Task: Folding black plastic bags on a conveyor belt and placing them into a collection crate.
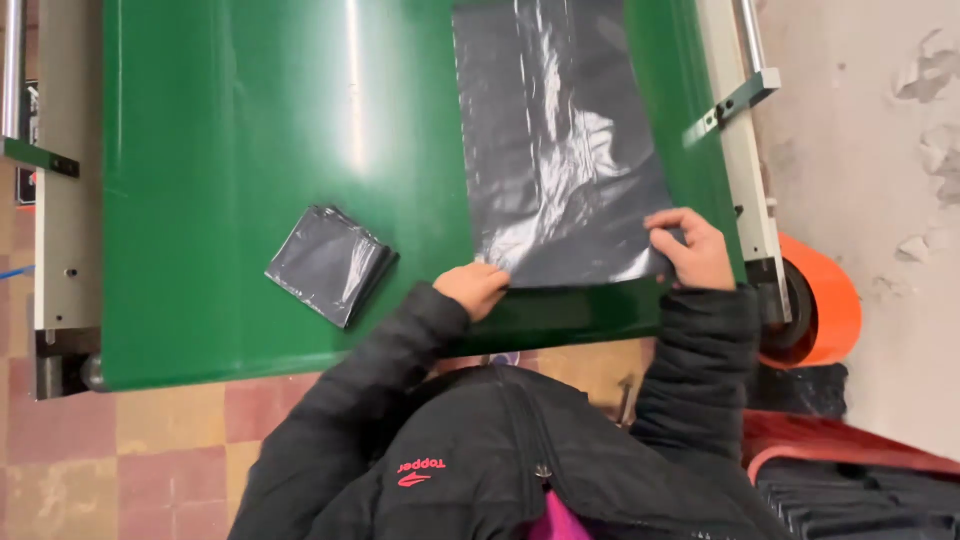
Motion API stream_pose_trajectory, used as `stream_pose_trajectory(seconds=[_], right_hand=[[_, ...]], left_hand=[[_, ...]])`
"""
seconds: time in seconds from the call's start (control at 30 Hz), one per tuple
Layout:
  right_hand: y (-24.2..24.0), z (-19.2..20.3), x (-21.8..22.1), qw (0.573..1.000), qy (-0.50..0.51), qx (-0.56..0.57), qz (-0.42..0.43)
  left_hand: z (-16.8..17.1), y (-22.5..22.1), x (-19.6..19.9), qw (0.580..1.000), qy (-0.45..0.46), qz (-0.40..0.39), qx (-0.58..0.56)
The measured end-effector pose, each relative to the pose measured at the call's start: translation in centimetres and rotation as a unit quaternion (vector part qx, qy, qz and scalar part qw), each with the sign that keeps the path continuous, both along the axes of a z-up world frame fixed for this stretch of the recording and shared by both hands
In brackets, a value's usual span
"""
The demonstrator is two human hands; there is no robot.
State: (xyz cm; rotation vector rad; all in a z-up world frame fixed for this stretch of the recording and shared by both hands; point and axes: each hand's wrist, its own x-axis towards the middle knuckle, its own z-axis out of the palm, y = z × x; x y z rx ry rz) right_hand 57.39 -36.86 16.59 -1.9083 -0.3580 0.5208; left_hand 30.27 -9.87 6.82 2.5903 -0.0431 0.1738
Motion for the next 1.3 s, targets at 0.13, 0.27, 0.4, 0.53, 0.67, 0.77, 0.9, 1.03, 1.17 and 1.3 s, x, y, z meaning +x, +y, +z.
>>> stream_pose_trajectory(seconds=[0.13, 0.27, 0.4, 0.53, 0.67, 0.77, 0.9, 1.03, 1.17, 1.3], right_hand=[[-4.6, -0.7, 4.1, 0.920, 0.241, 0.159, 0.267], [-0.9, 1.0, 7.0, 0.858, 0.305, 0.237, 0.338], [7.1, -2.4, 13.4, 0.918, 0.269, 0.120, 0.265], [15.7, -8.0, 21.4, 0.916, 0.292, 0.088, 0.261], [22.6, -10.6, 23.3, 0.936, 0.323, 0.035, 0.137], [25.0, -12.6, 23.8, 0.972, 0.182, -0.085, 0.123], [27.0, -11.7, 24.0, 0.925, -0.295, -0.186, 0.147], [29.5, -11.5, 26.4, 0.853, -0.405, -0.067, 0.322], [32.3, -12.5, 27.5, 0.823, -0.366, -0.152, 0.408], [33.4, -12.8, 28.0, 0.786, -0.405, -0.212, 0.416]], left_hand=[[10.7, 3.1, -2.3, 0.962, 0.062, 0.008, -0.264], [10.4, 7.4, 0.5, 0.888, 0.068, 0.103, -0.443], [2.9, 14.0, 8.8, 0.917, -0.096, 0.189, -0.337], [-0.8, 19.7, 17.5, 0.914, -0.122, 0.307, -0.236], [-5.6, 22.5, 21.7, 0.925, -0.106, 0.330, -0.152], [-7.4, 23.3, 23.0, 0.916, -0.090, 0.376, -0.109], [-7.2, 22.9, 22.6, 0.910, -0.107, 0.376, -0.140], [-8.7, 23.8, 23.0, 0.900, -0.071, 0.399, -0.158], [-12.6, 26.0, 24.3, 0.882, -0.083, 0.433, -0.168], [-13.3, 27.3, 24.4, 0.872, -0.057, 0.441, -0.204]])
